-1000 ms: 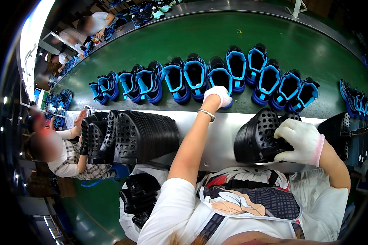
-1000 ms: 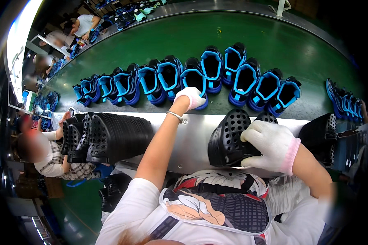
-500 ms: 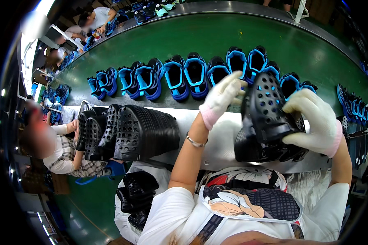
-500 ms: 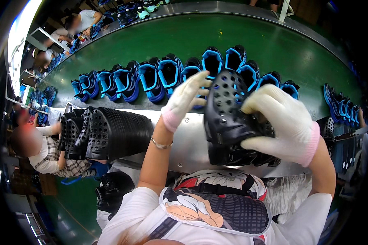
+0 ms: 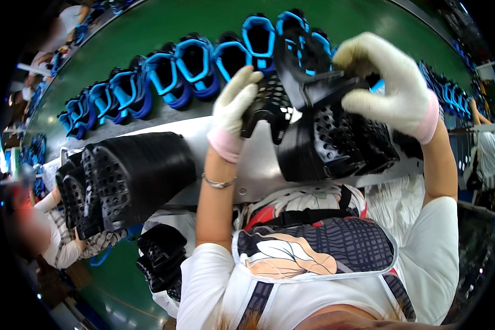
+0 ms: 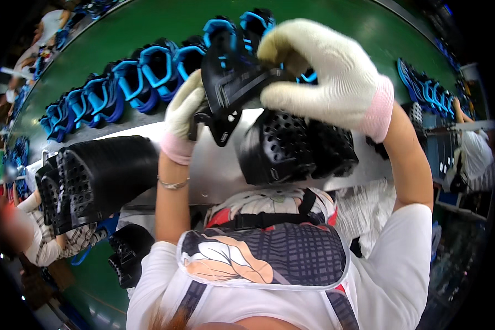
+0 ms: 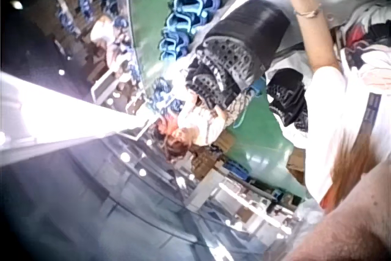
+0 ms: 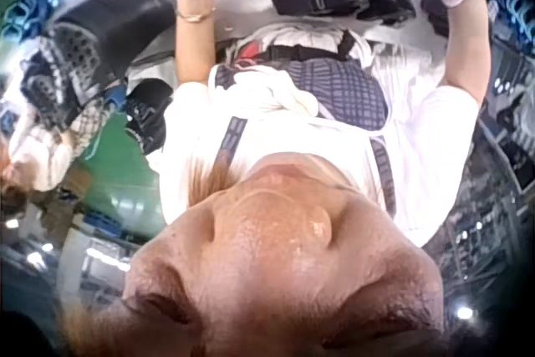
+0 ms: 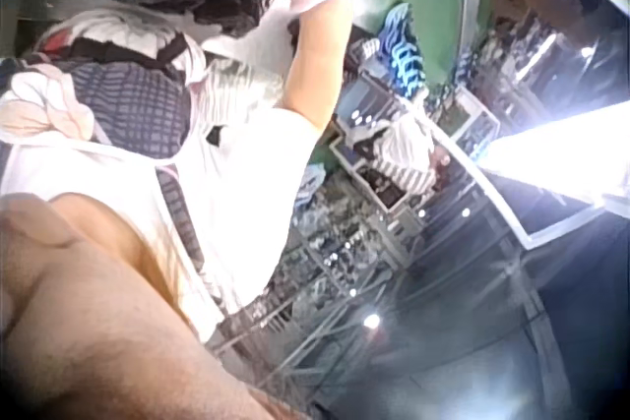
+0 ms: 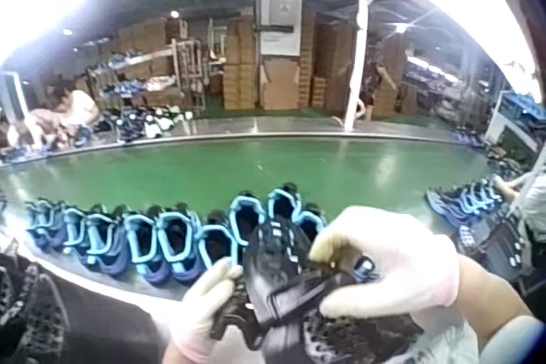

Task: The person, wearing gloves, picks up shoe soles and blue shoe uppers from a workstation and fits the uppers into the soles one by one, occasionally placing the completed pairs into a white bag.

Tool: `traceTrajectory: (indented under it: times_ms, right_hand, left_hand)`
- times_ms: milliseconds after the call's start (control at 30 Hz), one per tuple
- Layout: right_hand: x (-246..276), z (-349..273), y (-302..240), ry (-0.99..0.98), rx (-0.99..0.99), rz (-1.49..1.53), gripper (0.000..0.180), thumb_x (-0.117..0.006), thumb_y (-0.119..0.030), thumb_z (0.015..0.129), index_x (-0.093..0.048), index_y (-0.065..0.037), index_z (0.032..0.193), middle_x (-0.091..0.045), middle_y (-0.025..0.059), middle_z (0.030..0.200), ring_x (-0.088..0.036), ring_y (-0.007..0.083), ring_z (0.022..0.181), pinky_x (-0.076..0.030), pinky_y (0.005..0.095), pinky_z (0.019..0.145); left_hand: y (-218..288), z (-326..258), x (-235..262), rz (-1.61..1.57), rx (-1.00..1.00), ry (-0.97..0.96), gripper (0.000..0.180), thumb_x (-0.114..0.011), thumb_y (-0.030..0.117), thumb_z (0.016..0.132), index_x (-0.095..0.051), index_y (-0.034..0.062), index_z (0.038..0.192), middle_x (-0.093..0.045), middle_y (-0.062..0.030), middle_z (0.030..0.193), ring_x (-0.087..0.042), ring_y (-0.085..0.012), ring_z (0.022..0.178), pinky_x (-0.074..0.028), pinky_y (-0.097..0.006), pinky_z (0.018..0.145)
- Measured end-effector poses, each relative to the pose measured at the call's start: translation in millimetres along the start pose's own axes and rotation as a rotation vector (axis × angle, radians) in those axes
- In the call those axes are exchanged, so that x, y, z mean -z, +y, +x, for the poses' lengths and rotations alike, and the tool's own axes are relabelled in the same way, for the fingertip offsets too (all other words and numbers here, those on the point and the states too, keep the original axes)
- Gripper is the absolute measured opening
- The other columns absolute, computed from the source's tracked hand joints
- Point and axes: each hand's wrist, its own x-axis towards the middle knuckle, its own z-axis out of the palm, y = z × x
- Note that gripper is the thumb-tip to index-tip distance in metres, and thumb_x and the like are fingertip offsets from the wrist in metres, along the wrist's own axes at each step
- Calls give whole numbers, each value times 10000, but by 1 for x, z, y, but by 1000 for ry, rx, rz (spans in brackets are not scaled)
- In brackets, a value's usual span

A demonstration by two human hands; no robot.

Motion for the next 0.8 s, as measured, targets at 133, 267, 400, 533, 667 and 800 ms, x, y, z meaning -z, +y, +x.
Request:
traceTrajectory:
  times_ms: [133,267,400,533,667,800]
  right_hand:
    - [5,-8,15,57,-99,54,433,-725,-142,742,-592,-2,1129,-611,28,1001,-582,119,910,-482,284,861]
    - [-7,1,17,3,-71,16,401,-725,-117,741,-598,-1,1103,-620,39,987,-584,119,894,-491,278,842]
    - [-25,13,29,31,74,-67,331,-739,-226,759,-615,-21,988,-591,92,862,-587,204,772,-504,315,725]
    - [-35,25,24,-55,136,-99,324,-723,-256,769,-613,-32,975,-593,109,871,-583,251,795,-495,353,725]
    - [-49,36,11,-114,293,-119,354,-718,-257,788,-605,-54,1054,-586,105,959,-598,264,857,-505,358,765]
    - [-64,47,0,-213,189,-67,436,-714,-270,792,-596,-28,1135,-589,122,1004,-614,269,933,-520,339,809]
  left_hand:
    - [-19,-22,12,210,86,169,522,-554,81,948,-388,-49,1425,-519,-176,1351,-559,-199,1152,-471,-301,969]
    - [-64,-52,40,535,82,223,434,-580,122,934,-507,-26,1335,-614,-142,1238,-568,-192,1143,-442,-298,984]
    - [-54,-63,32,1331,-128,236,286,-605,148,902,-657,23,1155,-681,-140,1098,-607,-269,1112,-438,-339,1000]
    - [-25,-43,32,695,-137,219,500,-537,311,981,-513,-55,1322,-601,-185,1264,-580,-269,1169,-434,-359,1018]
    - [21,-22,-17,-325,109,-206,823,-441,656,934,-391,-22,1397,-493,-163,1352,-491,-285,1256,-439,-440,1038]
    - [30,-16,-25,-444,48,33,635,-478,523,964,-477,0,1322,-591,-174,1219,-615,-286,1089,-533,-396,934]
